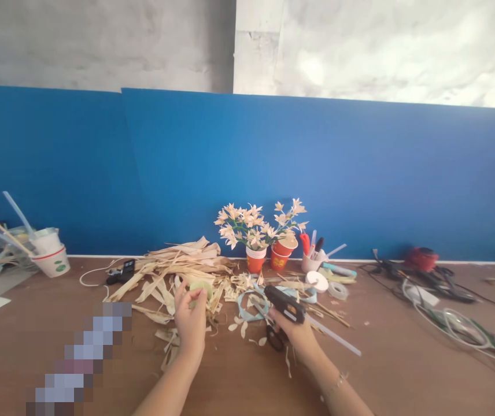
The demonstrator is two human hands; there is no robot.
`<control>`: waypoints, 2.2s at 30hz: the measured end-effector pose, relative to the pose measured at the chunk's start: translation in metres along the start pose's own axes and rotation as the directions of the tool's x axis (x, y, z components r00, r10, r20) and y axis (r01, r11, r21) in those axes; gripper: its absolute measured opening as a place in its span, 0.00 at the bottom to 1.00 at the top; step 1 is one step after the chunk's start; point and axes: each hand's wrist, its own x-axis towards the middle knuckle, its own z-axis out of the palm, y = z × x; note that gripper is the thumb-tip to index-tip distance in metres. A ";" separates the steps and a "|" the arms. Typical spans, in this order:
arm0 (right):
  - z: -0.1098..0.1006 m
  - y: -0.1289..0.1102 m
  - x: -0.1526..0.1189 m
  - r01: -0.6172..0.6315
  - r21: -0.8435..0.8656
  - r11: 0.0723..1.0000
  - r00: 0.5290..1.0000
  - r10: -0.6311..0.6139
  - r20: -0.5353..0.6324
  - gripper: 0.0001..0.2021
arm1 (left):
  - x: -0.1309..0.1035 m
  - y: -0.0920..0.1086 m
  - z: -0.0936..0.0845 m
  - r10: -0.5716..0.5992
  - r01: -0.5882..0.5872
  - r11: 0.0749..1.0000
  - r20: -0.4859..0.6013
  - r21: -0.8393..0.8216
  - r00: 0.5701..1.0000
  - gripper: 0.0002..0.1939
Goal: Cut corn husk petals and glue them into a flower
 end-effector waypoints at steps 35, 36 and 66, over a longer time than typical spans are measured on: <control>0.015 0.002 -0.006 0.243 -0.164 0.956 0.933 -0.184 0.310 0.05 | -0.038 0.008 0.014 0.242 -0.347 0.910 0.390 0.225 0.888 0.06; 0.014 0.002 -0.006 0.244 -0.163 0.956 0.933 -0.186 0.308 0.05 | -0.038 0.008 0.014 0.239 -0.344 0.912 0.392 0.223 0.888 0.06; 0.014 0.005 -0.003 0.269 -0.179 0.946 0.927 -0.205 0.314 0.03 | -0.040 0.010 0.012 0.239 -0.343 0.918 0.408 0.201 0.881 0.06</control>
